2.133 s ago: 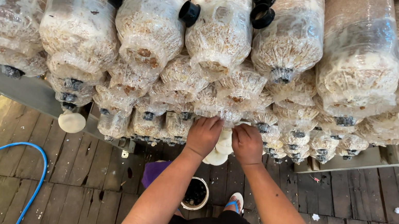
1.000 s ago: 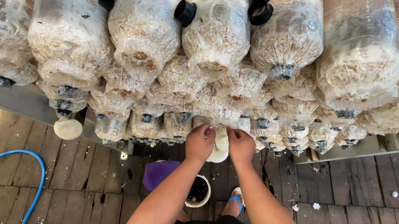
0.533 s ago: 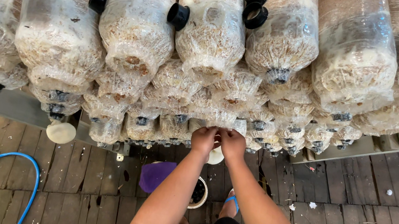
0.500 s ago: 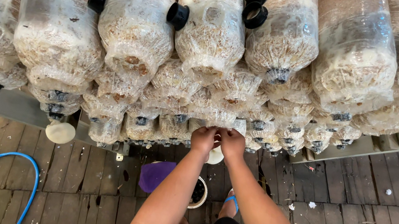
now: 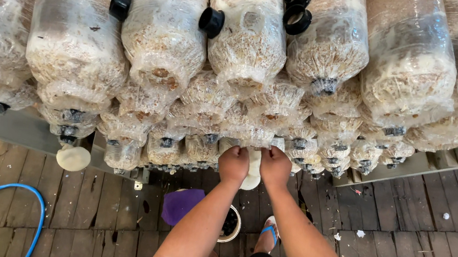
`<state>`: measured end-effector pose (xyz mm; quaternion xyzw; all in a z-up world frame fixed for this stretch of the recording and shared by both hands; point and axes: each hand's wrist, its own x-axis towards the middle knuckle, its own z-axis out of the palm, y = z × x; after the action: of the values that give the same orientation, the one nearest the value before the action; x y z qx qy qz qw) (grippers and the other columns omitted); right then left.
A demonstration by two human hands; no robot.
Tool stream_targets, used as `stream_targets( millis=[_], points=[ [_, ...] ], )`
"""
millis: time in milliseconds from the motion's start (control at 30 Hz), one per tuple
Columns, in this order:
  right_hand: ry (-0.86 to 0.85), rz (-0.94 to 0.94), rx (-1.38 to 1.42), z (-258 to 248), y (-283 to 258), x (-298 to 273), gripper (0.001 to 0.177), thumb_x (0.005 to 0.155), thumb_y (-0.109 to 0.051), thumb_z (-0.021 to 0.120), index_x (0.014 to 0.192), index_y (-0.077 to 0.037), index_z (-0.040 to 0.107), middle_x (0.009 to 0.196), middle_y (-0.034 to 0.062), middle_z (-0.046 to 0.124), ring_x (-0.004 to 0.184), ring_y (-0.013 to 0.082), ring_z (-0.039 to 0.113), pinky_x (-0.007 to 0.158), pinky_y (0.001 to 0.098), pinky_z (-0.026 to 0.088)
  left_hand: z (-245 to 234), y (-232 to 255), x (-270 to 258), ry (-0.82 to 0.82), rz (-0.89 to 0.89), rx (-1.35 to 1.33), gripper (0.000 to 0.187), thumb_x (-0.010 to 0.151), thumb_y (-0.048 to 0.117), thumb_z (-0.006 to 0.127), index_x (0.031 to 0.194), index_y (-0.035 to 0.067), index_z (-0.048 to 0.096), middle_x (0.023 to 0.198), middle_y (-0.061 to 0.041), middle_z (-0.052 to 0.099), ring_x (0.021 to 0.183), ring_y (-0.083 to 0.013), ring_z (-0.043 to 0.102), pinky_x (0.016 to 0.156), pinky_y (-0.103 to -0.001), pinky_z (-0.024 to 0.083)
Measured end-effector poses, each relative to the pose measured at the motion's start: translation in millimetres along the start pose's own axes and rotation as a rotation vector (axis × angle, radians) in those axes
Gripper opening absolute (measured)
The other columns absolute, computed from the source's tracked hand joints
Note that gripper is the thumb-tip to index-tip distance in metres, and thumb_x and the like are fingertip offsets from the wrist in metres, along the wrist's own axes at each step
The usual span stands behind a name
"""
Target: The person harvests mushrooms by hand from a rack of substrate bags, pulling individual mushrooms and placing them into a bucket below.
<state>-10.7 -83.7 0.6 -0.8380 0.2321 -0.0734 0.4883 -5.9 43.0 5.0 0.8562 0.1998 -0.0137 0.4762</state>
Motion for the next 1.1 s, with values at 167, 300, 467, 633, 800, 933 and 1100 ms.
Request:
stream_targets(
  millis=[167, 300, 467, 633, 800, 933, 1100],
  points=[
    [-0.054, 0.084, -0.051, -4, -18, -19, 0.032, 0.098, -0.036, 0.066, 0.113, -0.010, 0.079, 0.083, 0.0100, 0.077, 0.095, 0.0295, 0.073, 0.084, 0.0422, 0.055, -18, -14, 9, -0.254, 0.052, 0.072, 0.038, 0.093, 0.050, 0.055, 0.098, 0.019, 0.077, 0.097, -0.009, 0.076, 0.107, -0.0331, 0.069, 0.098, -0.045, 0.056],
    [-0.191, 0.161, -0.235, 8, -22, -54, 0.037, 0.090, -0.052, 0.067, 0.108, -0.023, 0.081, 0.080, -0.0010, 0.079, 0.102, 0.0251, 0.074, 0.089, 0.0395, 0.056, -49, -54, 15, -0.332, 0.074, 0.009, 0.035, 0.093, 0.039, 0.059, 0.114, 0.020, 0.079, 0.111, -0.009, 0.077, 0.116, -0.0341, 0.067, 0.105, -0.046, 0.053],
    [-0.239, 0.003, -0.028, 47, -36, -70, 0.029, 0.090, -0.031, 0.069, 0.115, -0.020, 0.079, 0.099, 0.0068, 0.079, 0.102, 0.0256, 0.074, 0.090, 0.0387, 0.058, -96, -73, 16, 0.046, 0.086, -0.136, 0.027, 0.093, 0.020, 0.058, 0.112, 0.013, 0.076, 0.102, -0.017, 0.075, 0.107, -0.0370, 0.069, 0.097, -0.049, 0.055],
    [-0.262, -0.218, 0.201, 43, -112, -79, 0.033, 0.098, -0.008, 0.064, 0.130, -0.003, 0.071, 0.120, 0.0239, 0.073, 0.102, 0.0347, 0.074, 0.090, 0.0469, 0.059, -110, -41, 13, 0.199, 0.200, -0.304, 0.035, 0.095, 0.008, 0.056, 0.126, 0.011, 0.073, 0.107, -0.017, 0.076, 0.110, -0.0352, 0.070, 0.098, -0.047, 0.057],
    [-0.341, -0.221, 0.206, 47, -119, -67, 0.034, 0.100, -0.009, 0.062, 0.132, 0.003, 0.067, 0.124, 0.0282, 0.070, 0.106, 0.0388, 0.073, 0.093, 0.0515, 0.059, -110, -32, 12, 0.270, 0.298, -0.296, 0.036, 0.094, 0.001, 0.055, 0.126, 0.002, 0.072, 0.110, -0.025, 0.074, 0.112, -0.0412, 0.067, 0.099, -0.053, 0.056],
    [-0.331, -0.223, 0.150, 67, -87, -43, 0.029, 0.097, -0.014, 0.070, 0.125, -0.006, 0.075, 0.118, 0.0181, 0.075, 0.103, 0.0309, 0.075, 0.087, 0.0419, 0.061, -97, -51, 38, 0.302, 0.337, -0.127, 0.030, 0.091, 0.008, 0.058, 0.113, 0.014, 0.077, 0.104, -0.013, 0.077, 0.105, -0.0325, 0.072, 0.096, -0.041, 0.057],
    [-0.313, -0.215, 0.049, 75, -79, -32, 0.026, 0.091, -0.026, 0.078, 0.113, -0.011, 0.080, 0.112, 0.0099, 0.076, 0.101, 0.0254, 0.075, 0.083, 0.0376, 0.061, -100, -56, 50, 0.165, 0.260, -0.068, 0.032, 0.093, 0.014, 0.056, 0.118, 0.017, 0.075, 0.108, -0.007, 0.076, 0.109, -0.0275, 0.071, 0.100, -0.041, 0.056]
  ],
)
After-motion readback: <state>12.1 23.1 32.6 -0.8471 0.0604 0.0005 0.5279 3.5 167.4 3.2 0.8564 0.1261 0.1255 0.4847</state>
